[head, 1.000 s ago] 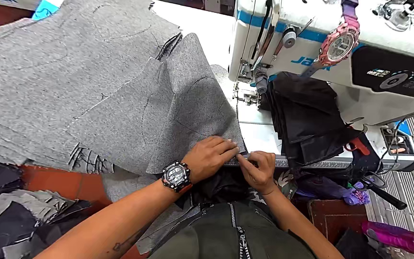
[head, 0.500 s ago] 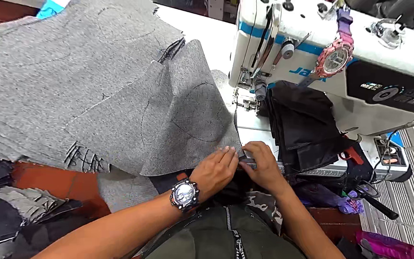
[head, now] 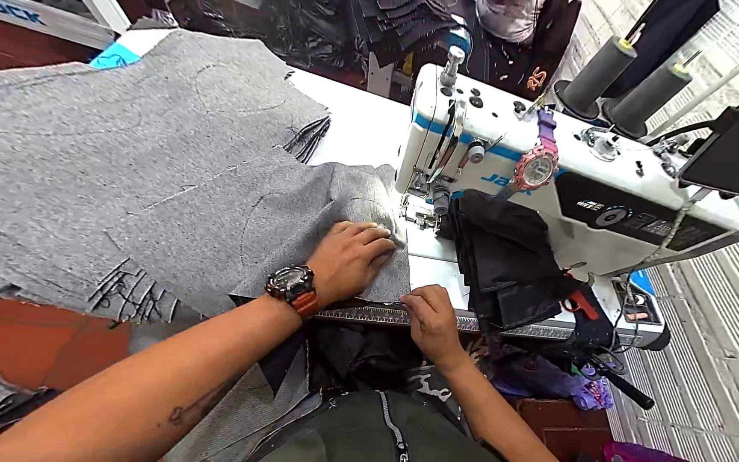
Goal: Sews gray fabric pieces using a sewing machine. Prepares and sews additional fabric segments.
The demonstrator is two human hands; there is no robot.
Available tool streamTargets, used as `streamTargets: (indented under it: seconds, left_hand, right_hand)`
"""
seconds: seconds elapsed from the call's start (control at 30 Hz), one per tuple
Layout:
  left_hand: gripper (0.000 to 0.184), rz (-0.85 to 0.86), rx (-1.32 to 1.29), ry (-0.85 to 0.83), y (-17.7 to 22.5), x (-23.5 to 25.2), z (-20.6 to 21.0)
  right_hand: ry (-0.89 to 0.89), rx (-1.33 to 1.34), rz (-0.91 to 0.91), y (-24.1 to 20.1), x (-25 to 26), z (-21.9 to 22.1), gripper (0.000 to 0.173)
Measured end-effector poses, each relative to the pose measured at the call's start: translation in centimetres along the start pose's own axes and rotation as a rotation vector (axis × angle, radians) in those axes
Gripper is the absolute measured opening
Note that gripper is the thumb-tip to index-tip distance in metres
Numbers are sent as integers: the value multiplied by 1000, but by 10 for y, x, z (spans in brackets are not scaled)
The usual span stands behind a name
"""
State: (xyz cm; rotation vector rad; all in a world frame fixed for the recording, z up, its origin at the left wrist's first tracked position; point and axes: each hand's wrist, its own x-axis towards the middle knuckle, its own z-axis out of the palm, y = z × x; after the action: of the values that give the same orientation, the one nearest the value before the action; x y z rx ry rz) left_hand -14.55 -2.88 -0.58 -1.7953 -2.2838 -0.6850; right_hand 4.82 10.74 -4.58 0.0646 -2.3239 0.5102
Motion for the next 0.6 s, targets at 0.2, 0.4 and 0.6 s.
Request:
streamTargets:
  seconds: [0.2,0.4,0.6]
  left_hand:
    - [55,73,113,-35,13,-14,-1]
    - [62,60,72,-78,18,-12,4]
    - [64,48,0,-110,-4,9,3]
  right_hand:
    - [-45,11,80,-9,-1,-2,15]
    - [-109,1,-4,3,3,-13,14]
    - [-196,5,14,17,30,-13,13]
